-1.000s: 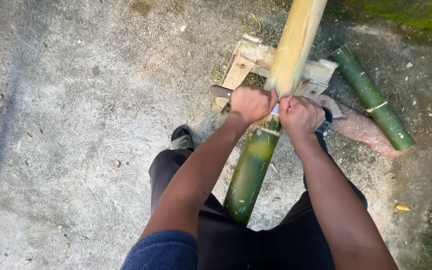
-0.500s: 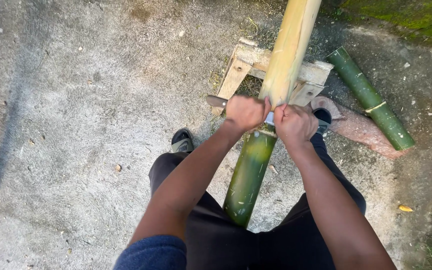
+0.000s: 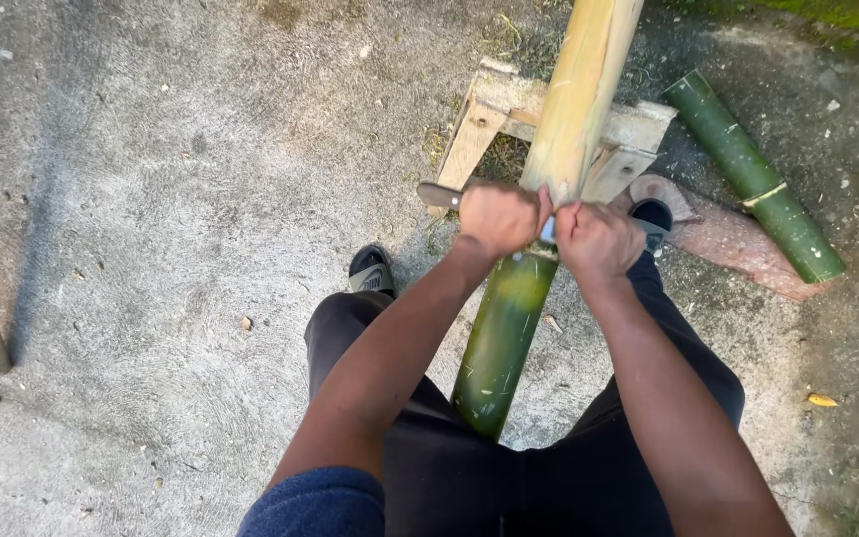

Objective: The recorder uses a knife to strip the green outer layer from a bamboo pole.

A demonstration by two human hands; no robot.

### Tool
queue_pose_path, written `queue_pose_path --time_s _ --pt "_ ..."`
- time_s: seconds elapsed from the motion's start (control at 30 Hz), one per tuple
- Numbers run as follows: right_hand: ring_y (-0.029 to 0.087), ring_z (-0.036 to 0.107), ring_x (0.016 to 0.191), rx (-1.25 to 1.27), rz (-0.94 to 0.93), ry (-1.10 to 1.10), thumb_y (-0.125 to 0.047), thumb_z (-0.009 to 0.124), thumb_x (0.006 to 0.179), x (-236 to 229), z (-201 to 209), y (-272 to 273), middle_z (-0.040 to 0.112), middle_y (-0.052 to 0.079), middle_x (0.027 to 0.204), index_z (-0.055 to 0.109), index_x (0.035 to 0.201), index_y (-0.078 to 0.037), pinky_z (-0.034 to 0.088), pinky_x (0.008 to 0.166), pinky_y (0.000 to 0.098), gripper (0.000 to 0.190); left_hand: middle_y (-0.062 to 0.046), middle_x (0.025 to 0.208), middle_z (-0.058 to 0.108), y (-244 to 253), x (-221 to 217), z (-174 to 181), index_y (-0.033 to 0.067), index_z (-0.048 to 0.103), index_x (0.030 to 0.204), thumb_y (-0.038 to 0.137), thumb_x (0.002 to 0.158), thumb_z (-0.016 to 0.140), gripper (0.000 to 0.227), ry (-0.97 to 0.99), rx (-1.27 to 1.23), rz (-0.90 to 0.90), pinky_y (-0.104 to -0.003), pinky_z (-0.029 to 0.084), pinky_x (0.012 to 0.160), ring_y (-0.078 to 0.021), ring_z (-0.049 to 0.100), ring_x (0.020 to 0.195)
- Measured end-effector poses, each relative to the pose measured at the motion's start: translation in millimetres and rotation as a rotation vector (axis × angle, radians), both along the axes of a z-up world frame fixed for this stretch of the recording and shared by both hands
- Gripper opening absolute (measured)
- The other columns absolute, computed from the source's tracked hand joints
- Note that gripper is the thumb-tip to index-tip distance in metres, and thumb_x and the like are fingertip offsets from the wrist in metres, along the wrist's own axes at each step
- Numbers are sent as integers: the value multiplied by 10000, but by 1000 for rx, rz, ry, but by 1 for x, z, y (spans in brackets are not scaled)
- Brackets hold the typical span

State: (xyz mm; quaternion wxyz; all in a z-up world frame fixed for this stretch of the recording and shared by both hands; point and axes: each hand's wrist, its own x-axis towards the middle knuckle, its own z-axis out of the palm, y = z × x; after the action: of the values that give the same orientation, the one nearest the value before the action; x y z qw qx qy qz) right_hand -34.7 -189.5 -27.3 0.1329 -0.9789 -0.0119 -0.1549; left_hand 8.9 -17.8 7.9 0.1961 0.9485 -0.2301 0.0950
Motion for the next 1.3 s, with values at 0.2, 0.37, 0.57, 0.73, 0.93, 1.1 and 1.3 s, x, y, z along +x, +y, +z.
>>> queue_pose_path --time_s 0.2,0.37,0.57,0.73,0.93,1.1,1.3 --pt "251 540 417 77 -21 -48 -208 606 949 -11 30 14 643 76 583 609 534 -121 437 474 405 424 -10 441 577 -1 -2 -6 179 620 489 363 1021 473 582 96 25 -45 -428 467 386 -212 528 328" --pt "254 552 436 110 -11 -81 -202 611 969 8 17 6 634 74 594 597 544 -115 441 490 410 433 -11 427 581 -2 17 2 180 616 476 380 1051 448 632 189 138 -57 -412 462 385 -205 536 326" --pt "258 574 488 92 57 -218 -169 623 974 27 15 0 628 80 613 589 581 -108 464 525 404 400 -10 428 579 -7 31 -10 196 611 458 331 1013 496 583 -67 19 -21 -404 439 399 -218 525 333" --pt "269 594 520 48 35 -255 -163 624 961 13 20 5 626 85 616 593 586 -108 474 530 407 380 -14 467 602 -4 19 -5 192 607 470 306 1013 508 564 -147 -41 -61 -405 443 417 -223 539 360" --pt "271 607 524 39 40 -247 -174 615 940 -9 27 14 631 92 614 586 570 -94 503 550 406 380 -37 513 617 5 -4 -1 169 611 490 316 1019 504 560 -204 -61 -55 -409 472 479 -242 570 426" --pt "274 584 441 117 4 -27 -228 648 904 -4 43 15 632 94 568 631 554 -131 474 474 413 364 -55 448 609 -1 4 -1 184 637 453 350 1040 477 630 255 192 -51 -406 446 410 -240 545 339" --pt "242 560 432 130 21 -164 -146 642 960 23 23 2 598 69 540 592 528 -101 426 444 400 437 -17 461 595 -7 31 -12 180 621 481 317 1023 502 572 -140 14 -66 -408 423 380 -216 516 335"
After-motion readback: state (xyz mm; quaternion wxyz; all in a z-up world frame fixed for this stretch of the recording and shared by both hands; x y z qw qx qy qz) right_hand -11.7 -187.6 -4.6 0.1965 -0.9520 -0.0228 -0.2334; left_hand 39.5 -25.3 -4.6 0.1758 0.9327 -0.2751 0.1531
